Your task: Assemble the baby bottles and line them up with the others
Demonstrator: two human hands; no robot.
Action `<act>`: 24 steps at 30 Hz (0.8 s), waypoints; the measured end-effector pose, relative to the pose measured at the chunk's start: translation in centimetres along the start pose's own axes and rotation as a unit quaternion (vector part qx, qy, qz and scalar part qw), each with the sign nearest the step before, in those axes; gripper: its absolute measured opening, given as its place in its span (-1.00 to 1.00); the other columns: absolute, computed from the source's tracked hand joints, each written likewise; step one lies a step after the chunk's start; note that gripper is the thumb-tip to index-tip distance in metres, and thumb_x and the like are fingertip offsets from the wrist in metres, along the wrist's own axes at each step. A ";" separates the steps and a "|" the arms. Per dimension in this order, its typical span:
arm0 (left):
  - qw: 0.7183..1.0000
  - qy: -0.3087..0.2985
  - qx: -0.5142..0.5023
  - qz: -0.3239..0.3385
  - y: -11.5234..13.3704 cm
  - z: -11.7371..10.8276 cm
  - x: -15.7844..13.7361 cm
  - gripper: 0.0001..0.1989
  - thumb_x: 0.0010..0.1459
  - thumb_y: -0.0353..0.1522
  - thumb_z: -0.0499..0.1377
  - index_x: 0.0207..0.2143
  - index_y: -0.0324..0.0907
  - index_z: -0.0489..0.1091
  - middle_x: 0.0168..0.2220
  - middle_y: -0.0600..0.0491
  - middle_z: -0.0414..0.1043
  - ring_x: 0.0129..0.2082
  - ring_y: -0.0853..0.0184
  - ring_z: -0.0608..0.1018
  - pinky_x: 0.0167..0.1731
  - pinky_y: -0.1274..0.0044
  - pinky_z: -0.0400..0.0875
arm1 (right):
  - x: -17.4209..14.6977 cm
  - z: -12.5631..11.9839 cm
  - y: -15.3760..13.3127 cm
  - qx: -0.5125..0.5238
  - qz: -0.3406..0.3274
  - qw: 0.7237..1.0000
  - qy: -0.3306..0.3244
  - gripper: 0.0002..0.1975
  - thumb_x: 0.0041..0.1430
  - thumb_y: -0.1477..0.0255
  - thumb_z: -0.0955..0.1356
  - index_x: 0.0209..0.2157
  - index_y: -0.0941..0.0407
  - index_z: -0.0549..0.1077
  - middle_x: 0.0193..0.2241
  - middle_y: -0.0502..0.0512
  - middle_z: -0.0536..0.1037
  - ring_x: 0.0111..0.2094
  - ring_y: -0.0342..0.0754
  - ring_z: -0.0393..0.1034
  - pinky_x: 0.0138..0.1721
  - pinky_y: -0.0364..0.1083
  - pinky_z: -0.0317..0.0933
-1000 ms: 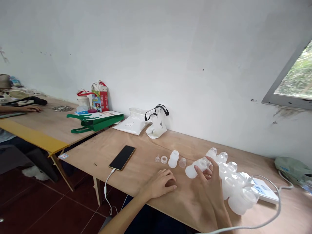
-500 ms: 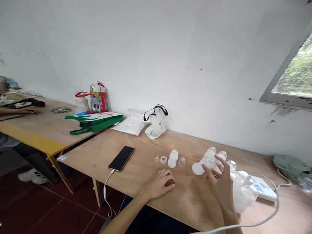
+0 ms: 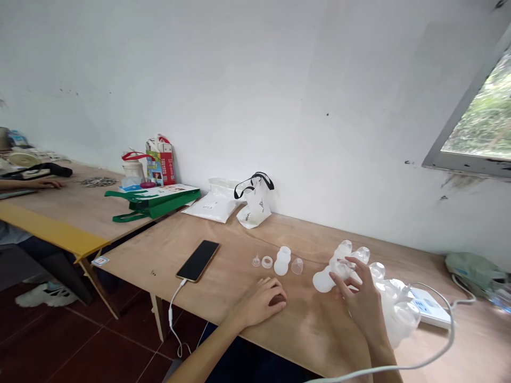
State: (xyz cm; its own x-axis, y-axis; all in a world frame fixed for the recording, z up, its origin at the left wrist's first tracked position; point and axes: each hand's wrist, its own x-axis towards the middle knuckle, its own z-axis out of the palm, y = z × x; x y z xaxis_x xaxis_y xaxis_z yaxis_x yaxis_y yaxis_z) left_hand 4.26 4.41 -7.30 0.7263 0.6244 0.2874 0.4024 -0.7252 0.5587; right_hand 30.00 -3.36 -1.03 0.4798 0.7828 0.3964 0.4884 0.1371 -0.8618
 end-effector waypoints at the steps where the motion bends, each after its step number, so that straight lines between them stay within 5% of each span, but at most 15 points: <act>1: 1.000 0.000 0.000 0.001 0.0 0.0 0.0 -0.95 0.33 -0.39 0.29 -0.17 -0.09 0.48 -0.10 0.11 0.45 -0.06 0.23 0.47 0.00 0.41 0.29 | 0.0 0.3 0.0 -0.008 0.009 1.000 -0.019 -0.36 0.09 -0.02 0.48 0.11 -0.03 0.36 -0.01 0.16 0.58 -0.51 -0.08 0.51 -0.46 -0.10 0.44; 5: 1.000 -0.002 0.004 0.002 -0.2 0.1 0.0 -0.95 0.34 -0.38 0.28 -0.16 -0.09 0.47 -0.09 0.10 0.45 -0.07 0.23 0.47 0.00 0.41 0.29 | -0.1 0.7 0.2 0.006 0.008 1.000 -0.026 -0.42 0.12 -0.01 0.47 0.06 -0.03 0.37 0.02 0.15 0.58 -0.40 0.00 0.59 -0.35 -0.05 0.48; 13: 1.000 -0.007 0.004 0.003 -0.1 -0.1 0.0 -0.95 0.34 -0.38 0.28 -0.16 -0.08 0.48 -0.09 0.10 0.44 -0.06 0.23 0.47 0.00 0.40 0.29 | 0.1 -0.1 0.0 0.132 -0.064 0.985 0.086 -0.44 0.10 0.12 0.53 0.00 -0.02 0.26 0.13 0.22 0.49 -0.33 0.04 0.61 -0.23 0.05 0.50; 24: 1.000 0.002 -0.006 0.005 -0.1 0.0 0.0 -0.94 0.32 -0.39 0.29 -0.17 -0.09 0.48 -0.10 0.11 0.45 -0.05 0.24 0.48 0.01 0.43 0.30 | 0.7 -0.9 -2.4 0.137 -0.116 0.961 0.213 -0.48 0.10 0.20 0.54 0.01 0.04 0.36 0.18 0.19 0.48 -0.11 0.08 0.60 -0.03 0.10 0.48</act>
State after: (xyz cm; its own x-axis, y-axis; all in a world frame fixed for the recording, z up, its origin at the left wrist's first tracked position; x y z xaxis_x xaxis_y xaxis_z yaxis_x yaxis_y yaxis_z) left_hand 4.25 4.47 -7.38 0.7282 0.6184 0.2957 0.3887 -0.7279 0.5649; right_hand 29.81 -3.66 1.59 0.6636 0.4011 0.6314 0.4366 0.4778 -0.7623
